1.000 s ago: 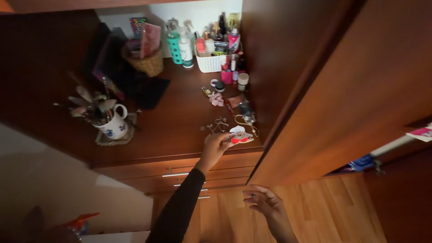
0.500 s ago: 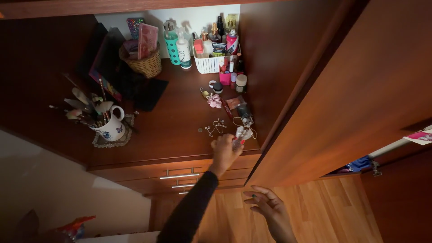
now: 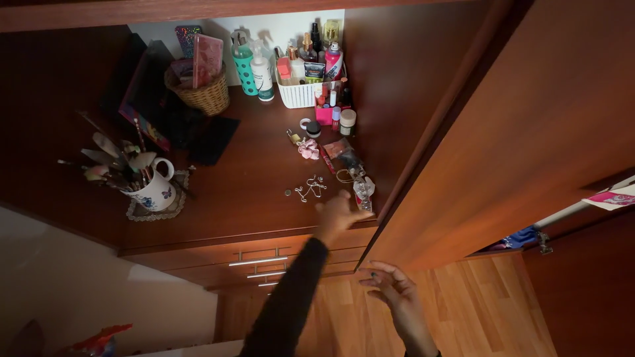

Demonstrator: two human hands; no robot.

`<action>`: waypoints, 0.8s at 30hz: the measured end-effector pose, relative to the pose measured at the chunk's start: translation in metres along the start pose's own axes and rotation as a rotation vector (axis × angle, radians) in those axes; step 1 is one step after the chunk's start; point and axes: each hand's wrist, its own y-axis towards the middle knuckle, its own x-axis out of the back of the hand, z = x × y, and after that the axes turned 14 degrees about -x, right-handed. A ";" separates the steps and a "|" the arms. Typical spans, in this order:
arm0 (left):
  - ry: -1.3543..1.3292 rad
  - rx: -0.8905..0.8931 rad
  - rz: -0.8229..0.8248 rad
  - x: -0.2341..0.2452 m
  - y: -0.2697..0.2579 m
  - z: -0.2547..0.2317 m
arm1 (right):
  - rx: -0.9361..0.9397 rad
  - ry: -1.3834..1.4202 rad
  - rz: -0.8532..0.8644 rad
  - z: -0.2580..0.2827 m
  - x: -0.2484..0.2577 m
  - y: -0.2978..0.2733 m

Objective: Organizing necklaces, earrings, and other accessories into a jewelry box and a drawer.

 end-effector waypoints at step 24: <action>-0.248 -0.563 -0.320 0.051 0.111 0.004 | 0.798 -1.568 -0.526 0.026 -0.062 0.151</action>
